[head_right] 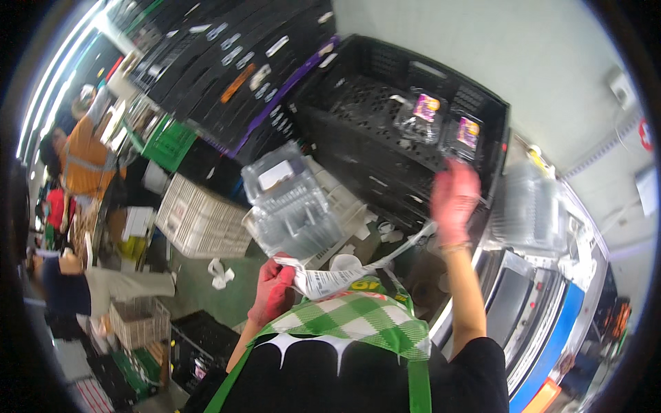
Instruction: The person stands at a workstation and repeatedly applies printed labels to clear plastic containers. They peel labels from a continuous roll, smooth them onto the containers, and place the labeled items into a black crate.
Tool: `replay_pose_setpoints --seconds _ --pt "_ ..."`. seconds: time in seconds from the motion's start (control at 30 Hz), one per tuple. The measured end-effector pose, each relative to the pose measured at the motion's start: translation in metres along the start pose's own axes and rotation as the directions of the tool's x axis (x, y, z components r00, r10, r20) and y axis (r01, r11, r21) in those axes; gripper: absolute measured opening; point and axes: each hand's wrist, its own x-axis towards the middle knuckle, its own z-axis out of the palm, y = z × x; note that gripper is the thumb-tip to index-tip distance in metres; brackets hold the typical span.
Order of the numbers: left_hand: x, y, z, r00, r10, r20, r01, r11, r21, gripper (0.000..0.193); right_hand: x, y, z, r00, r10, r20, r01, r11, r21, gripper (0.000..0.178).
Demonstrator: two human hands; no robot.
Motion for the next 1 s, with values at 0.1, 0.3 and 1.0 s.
replay_pose_setpoints --seconds 0.1,0.3,1.0 --pt "-0.014 0.014 0.001 0.999 -0.030 -0.027 0.028 0.996 -0.083 0.011 -0.055 -0.110 0.077 0.828 -0.322 0.459 -0.051 0.772 0.633 0.027" --pt "-0.034 0.013 -0.032 0.979 0.092 -0.182 -0.110 0.990 -0.091 0.023 -0.108 -0.174 0.152 0.094 -0.679 0.728 0.144 0.733 0.665 0.023" --pt "0.011 0.055 -0.009 0.933 -0.102 -0.345 0.092 0.995 -0.044 0.021 -0.008 -0.173 0.122 0.496 -0.523 0.693 0.324 0.852 0.411 0.023"
